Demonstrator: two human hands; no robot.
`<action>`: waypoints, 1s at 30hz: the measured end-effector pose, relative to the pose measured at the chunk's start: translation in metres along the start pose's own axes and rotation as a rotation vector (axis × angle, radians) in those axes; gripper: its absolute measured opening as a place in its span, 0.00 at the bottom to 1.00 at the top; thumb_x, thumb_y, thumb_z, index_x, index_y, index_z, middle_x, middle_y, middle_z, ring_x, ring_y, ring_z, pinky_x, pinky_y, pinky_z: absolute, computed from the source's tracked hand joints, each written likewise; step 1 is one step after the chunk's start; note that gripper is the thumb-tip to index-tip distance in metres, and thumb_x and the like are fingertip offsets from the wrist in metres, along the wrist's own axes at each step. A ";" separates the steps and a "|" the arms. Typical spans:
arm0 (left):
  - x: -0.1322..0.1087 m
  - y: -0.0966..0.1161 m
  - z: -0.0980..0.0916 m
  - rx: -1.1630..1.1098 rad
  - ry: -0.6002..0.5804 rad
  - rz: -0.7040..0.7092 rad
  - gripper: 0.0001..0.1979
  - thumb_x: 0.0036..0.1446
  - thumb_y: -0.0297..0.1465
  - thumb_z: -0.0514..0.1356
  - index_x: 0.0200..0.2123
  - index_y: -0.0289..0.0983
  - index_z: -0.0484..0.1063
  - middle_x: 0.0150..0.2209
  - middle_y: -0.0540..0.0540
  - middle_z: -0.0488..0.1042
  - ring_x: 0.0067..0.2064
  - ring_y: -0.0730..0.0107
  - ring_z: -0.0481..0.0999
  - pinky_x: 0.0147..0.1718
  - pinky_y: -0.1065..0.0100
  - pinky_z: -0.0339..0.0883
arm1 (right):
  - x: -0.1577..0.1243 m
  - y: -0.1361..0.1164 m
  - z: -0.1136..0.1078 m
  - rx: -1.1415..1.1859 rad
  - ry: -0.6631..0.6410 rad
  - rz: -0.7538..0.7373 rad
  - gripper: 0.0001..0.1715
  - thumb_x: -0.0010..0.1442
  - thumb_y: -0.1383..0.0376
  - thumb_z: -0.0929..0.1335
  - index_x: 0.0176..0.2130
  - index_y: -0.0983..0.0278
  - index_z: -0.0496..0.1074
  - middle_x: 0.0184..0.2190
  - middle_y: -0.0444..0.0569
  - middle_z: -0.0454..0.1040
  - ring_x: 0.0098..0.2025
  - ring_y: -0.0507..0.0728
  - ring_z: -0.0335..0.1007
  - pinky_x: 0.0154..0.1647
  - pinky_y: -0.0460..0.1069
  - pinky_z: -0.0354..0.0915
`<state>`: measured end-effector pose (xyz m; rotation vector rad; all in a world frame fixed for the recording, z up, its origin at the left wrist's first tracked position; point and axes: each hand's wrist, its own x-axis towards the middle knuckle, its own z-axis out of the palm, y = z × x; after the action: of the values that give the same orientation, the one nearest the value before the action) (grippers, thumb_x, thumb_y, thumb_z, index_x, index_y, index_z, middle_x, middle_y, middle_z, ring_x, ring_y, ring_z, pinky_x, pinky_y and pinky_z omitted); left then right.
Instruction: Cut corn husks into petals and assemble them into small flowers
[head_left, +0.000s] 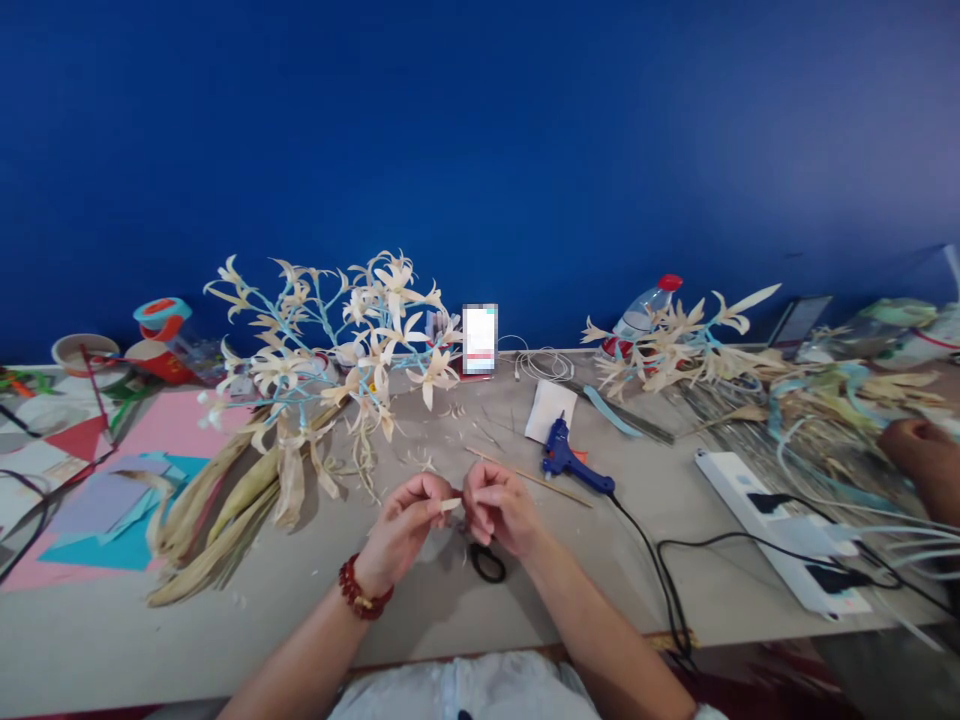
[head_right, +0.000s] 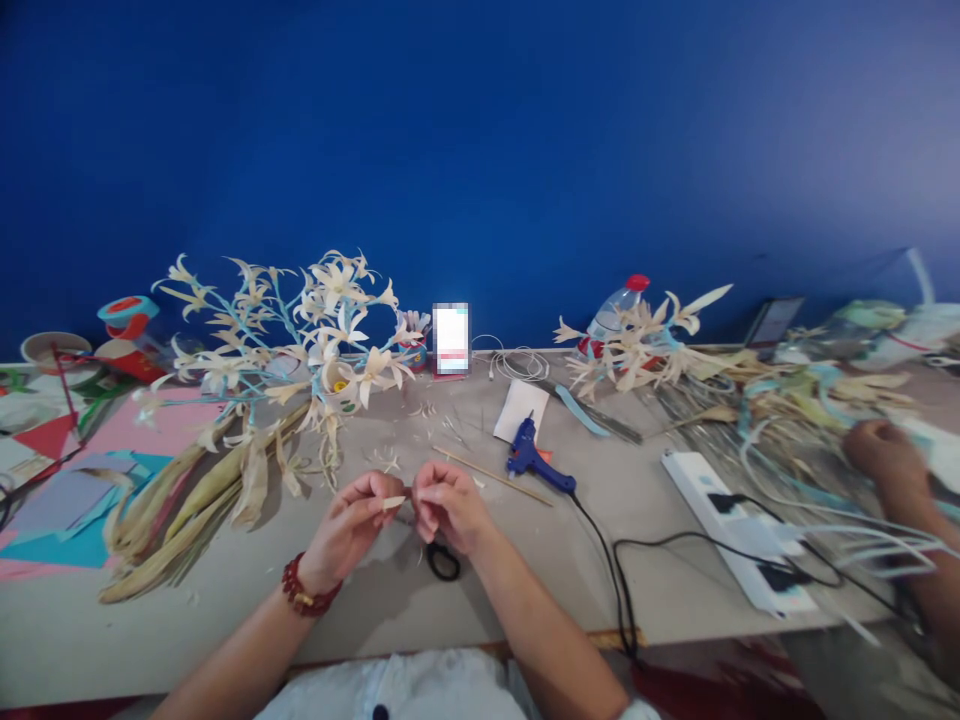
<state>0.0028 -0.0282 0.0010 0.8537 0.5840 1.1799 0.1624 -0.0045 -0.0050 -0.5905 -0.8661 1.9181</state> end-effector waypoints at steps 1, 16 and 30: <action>0.000 0.001 0.000 -0.007 -0.007 0.017 0.09 0.55 0.31 0.62 0.25 0.35 0.68 0.22 0.52 0.64 0.28 0.73 0.63 0.35 0.69 0.59 | 0.000 -0.002 -0.002 0.032 0.010 -0.022 0.09 0.49 0.67 0.69 0.23 0.64 0.64 0.12 0.36 0.63 0.11 0.44 0.50 0.11 0.40 0.58; -0.002 -0.002 -0.004 0.056 -0.043 -0.026 0.08 0.53 0.31 0.64 0.26 0.35 0.70 0.24 0.50 0.67 0.29 0.72 0.66 0.34 0.68 0.61 | -0.001 -0.002 -0.004 -0.124 0.019 0.026 0.05 0.49 0.68 0.68 0.24 0.64 0.66 0.14 0.38 0.66 0.11 0.46 0.56 0.12 0.41 0.60; 0.001 0.001 -0.003 0.044 -0.020 0.041 0.09 0.54 0.31 0.64 0.24 0.35 0.69 0.22 0.52 0.64 0.29 0.72 0.63 0.39 0.66 0.60 | 0.000 -0.005 -0.002 -0.111 0.133 0.012 0.06 0.49 0.66 0.68 0.25 0.64 0.66 0.12 0.36 0.64 0.11 0.45 0.53 0.10 0.39 0.56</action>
<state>0.0001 -0.0261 0.0000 0.9171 0.5802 1.1978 0.1667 -0.0017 -0.0027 -0.7824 -0.8883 1.8277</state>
